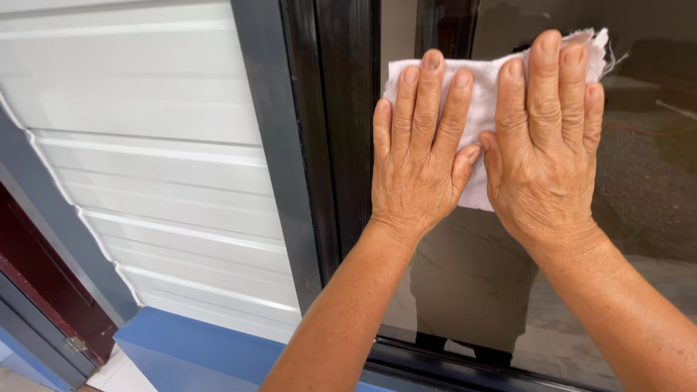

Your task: The person cleans a glass window pane by scrubbing the surface with a white cloth held in both hands.

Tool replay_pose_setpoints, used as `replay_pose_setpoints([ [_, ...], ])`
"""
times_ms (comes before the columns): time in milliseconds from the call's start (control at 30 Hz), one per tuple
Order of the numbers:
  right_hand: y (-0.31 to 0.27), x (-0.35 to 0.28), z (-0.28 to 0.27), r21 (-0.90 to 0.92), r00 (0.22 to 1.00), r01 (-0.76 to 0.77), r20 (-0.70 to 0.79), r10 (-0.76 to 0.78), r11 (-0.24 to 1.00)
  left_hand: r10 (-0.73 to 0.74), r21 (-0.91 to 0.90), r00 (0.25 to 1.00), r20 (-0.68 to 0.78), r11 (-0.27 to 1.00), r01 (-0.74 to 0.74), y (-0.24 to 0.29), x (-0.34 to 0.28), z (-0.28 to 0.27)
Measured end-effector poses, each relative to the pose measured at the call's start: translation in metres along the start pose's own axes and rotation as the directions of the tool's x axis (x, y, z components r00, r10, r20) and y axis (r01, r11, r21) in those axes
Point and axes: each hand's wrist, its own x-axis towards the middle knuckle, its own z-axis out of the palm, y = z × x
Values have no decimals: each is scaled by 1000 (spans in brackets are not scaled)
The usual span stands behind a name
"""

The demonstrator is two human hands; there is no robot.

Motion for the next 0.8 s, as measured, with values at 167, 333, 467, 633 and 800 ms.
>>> replay_pose_setpoints([
  [167,-5,1,-8,42,998,-33,50,31,999,32,-20,998,45,999,-31,-2,-2,-5],
  [333,-9,3,-5,57,997,-68,45,66,996,12,-24,996,91,1000,-10,-2,4,-11],
  [467,-8,2,-5,28,998,-60,34,59,998,-17,-39,995,100,999,21,2,2,-13],
  [633,-9,-15,-5,-28,996,-55,70,57,998,-40,-64,999,21,997,41,11,-19,1],
  [800,-15,-33,0,-69,997,-24,72,29,997,-14,-103,1000,11,995,15,9,-39,9],
])
